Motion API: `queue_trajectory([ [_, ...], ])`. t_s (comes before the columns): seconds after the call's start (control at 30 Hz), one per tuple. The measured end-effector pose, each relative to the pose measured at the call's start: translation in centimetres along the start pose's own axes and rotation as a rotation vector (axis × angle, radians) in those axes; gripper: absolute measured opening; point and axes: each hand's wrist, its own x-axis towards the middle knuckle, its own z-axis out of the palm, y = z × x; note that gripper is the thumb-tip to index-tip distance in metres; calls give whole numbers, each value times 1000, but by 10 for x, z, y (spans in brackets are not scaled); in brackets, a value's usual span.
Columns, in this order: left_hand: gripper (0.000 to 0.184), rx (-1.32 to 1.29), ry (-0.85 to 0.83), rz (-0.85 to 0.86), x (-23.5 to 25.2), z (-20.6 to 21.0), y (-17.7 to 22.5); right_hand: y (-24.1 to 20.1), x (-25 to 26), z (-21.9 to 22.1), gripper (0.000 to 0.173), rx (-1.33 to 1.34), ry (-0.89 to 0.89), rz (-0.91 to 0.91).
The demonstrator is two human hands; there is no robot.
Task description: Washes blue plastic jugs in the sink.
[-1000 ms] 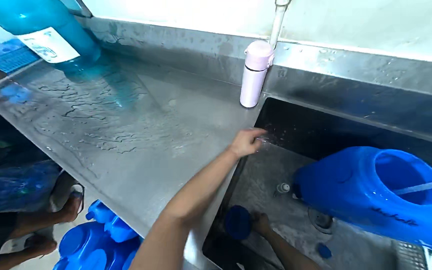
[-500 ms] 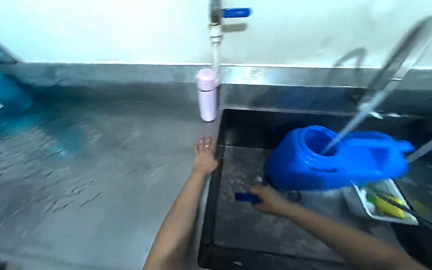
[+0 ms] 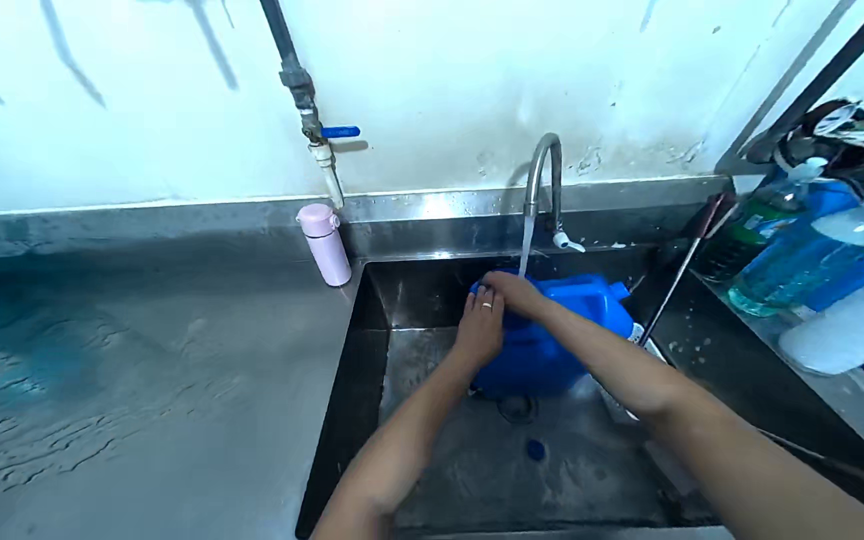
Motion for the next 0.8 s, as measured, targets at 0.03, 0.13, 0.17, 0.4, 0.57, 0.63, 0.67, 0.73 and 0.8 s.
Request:
queue_trajectory([
  [0.03,42,83,-46,47,5,1,6,5,-2,-6,31,192,8,62],
  [0.13,32,46,-96,120,22,-5,20,8,-9,-27,35,955,207,218],
  [0.17,33,-118,-34,51,29,-7,27,-3,-20,-33,36,1040,318,145],
  [0.4,34,-1683,631,-659,78,-18,77,27,-28,-21,54,271,510,-87],
  [0.57,28,-1723,651,-705,81,-16,63,15,-42,-16,61,388,405,-63],
  [0.63,36,-1682,595,-663,71,-15,53,32,-34,-32,57,510,415,90],
  [0.67,45,-1593,563,-606,67,-14,44,38,-34,-38,55,533,441,72],
  [0.73,57,-1316,516,-446,60,-9,18,37,-47,-43,49,423,503,-138],
  [0.8,47,-1007,440,-310,58,3,-8,30,-61,-42,46,102,354,-352],
])
